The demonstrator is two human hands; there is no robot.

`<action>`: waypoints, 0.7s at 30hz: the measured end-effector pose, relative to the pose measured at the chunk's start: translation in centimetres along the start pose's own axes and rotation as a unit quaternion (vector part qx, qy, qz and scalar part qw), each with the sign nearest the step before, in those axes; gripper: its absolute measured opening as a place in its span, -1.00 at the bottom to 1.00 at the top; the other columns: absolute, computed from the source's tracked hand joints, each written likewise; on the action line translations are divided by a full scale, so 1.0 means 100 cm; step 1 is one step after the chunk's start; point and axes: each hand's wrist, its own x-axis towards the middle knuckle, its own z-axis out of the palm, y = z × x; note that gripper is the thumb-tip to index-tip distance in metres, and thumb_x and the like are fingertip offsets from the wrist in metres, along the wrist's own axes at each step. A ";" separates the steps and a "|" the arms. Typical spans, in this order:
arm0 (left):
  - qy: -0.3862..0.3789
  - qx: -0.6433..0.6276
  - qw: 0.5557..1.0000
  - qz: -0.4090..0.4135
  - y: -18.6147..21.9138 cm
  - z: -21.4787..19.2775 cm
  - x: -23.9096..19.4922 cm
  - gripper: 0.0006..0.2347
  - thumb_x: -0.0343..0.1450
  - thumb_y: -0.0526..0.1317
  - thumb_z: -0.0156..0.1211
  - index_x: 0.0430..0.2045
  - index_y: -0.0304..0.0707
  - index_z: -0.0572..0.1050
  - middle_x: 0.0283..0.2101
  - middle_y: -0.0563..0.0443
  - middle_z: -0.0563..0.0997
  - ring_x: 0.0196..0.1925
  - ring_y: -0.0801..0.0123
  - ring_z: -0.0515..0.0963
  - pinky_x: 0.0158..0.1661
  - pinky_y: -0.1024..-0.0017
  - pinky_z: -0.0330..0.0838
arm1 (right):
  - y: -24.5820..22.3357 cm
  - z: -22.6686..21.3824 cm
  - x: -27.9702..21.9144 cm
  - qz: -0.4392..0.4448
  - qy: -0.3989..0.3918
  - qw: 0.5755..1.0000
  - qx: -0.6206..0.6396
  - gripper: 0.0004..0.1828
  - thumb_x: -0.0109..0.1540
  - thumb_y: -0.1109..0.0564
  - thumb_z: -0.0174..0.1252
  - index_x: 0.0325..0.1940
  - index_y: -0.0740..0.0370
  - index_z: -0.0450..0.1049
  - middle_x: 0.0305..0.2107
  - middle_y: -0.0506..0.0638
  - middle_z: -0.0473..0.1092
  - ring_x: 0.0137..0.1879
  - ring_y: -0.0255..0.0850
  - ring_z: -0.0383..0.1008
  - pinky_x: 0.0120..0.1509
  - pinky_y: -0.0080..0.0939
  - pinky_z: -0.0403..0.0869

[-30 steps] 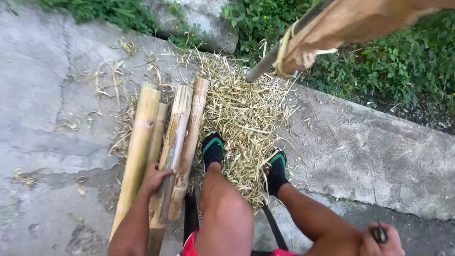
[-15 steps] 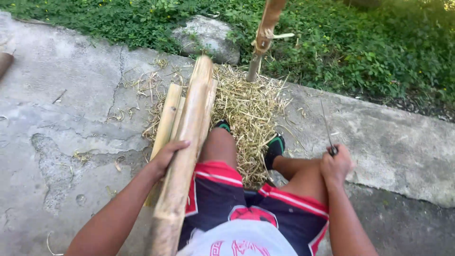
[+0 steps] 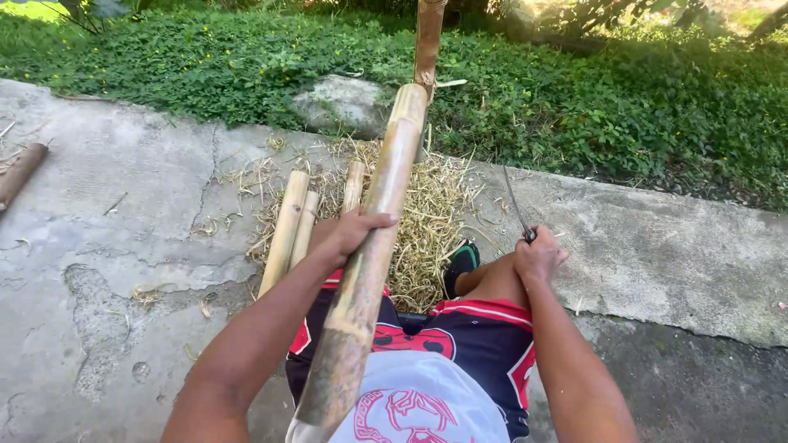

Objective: The recorder is scraping and stripping the outer layer of a bamboo pole using a sickle.

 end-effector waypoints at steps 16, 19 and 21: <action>0.192 0.328 0.925 -0.027 0.004 0.077 0.020 -0.27 0.18 0.11 0.43 0.11 -0.35 0.26 -0.11 -0.23 0.64 -0.20 0.11 0.71 -0.08 0.16 0.55 | 0.000 -0.007 0.004 0.076 -0.044 0.996 -0.006 -0.75 0.13 0.15 0.13 -0.10 0.10 0.49 -0.14 0.03 0.48 0.02 -0.06 0.44 0.25 0.03 0.10; 0.205 0.330 0.921 -0.022 0.004 0.081 0.019 -0.24 0.16 0.15 0.44 0.12 -0.34 0.27 -0.03 -0.24 0.62 -0.09 0.07 0.68 -0.02 0.15 0.51 | -0.005 -0.008 0.004 0.059 -0.036 0.998 -0.004 -0.77 0.14 0.13 0.14 -0.11 0.11 0.48 -0.16 0.02 0.46 0.01 -0.07 0.43 0.22 0.02 0.10; 0.208 0.324 0.923 -0.016 0.003 0.082 0.019 -0.23 0.15 0.17 0.45 0.12 -0.32 0.27 0.03 -0.25 0.59 -0.02 0.05 0.65 0.02 0.14 0.49 | -0.009 -0.009 0.004 0.043 -0.024 0.999 0.002 -0.78 0.16 0.11 0.15 -0.11 0.11 0.48 -0.18 0.03 0.46 0.02 -0.07 0.43 0.20 0.02 0.10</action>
